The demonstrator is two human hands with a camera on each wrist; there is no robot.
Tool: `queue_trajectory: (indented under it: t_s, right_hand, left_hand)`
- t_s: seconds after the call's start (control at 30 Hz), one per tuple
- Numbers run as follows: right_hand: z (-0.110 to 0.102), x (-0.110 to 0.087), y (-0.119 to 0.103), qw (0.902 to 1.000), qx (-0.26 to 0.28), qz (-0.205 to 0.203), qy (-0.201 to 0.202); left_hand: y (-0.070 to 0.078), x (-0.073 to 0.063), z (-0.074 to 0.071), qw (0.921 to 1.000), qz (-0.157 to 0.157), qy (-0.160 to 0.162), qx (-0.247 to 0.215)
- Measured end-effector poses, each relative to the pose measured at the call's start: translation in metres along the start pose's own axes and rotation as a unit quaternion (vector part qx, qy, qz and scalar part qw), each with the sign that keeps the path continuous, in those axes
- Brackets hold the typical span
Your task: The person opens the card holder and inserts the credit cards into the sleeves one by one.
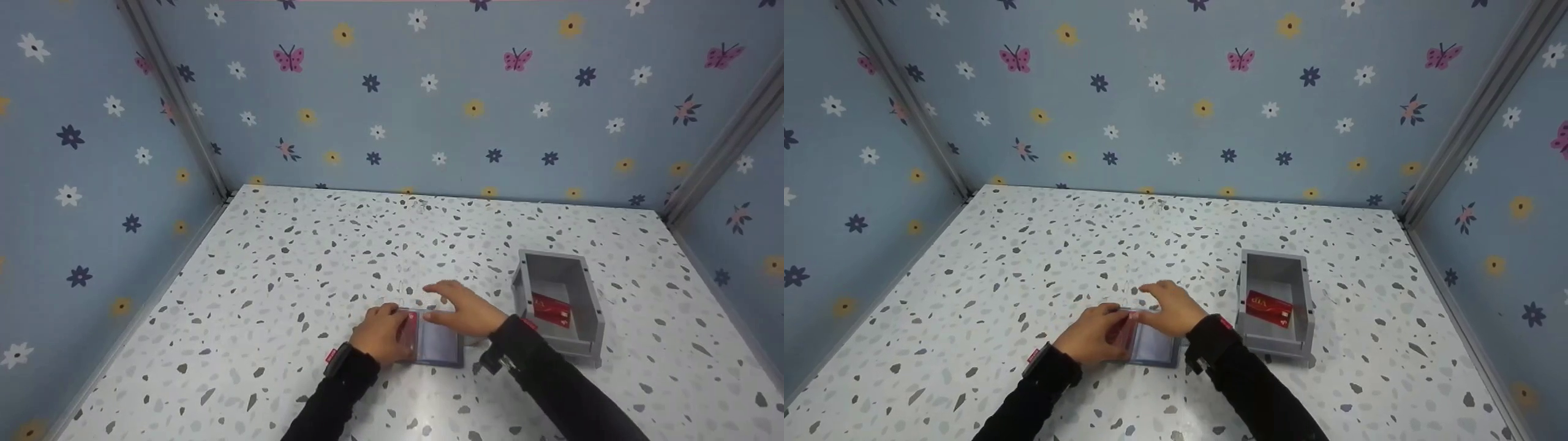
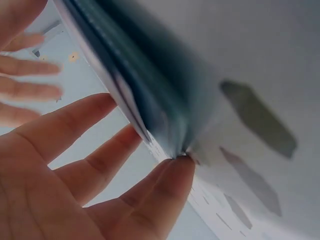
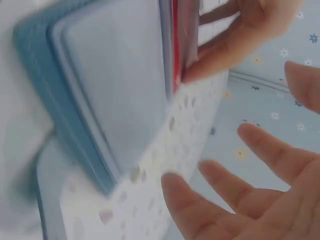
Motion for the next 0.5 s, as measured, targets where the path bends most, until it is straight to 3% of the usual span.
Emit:
queue_trajectory:
  t_s: [0.3,0.5]
  right_hand:
    - [-0.053,-0.026,0.006,0.998,-0.052,0.017,0.032]
    - [-0.083,-0.044,0.023,0.9887,-0.117,0.071,0.062]
  left_hand:
    - [0.0,0.0,0.001,0.9998,-0.016,-0.002,-0.013]
    - [0.0,0.0,0.001,0.9998,-0.014,0.001,-0.014]
Point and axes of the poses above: each hand's wrist, its own x-axis towards the middle knuckle, its own z-axis out of the palm, y = z × x, the point moved 6 cm from there along x, towards the middle knuckle, and after that the axes turned 10 degrees about x, right-handed, at the moved point
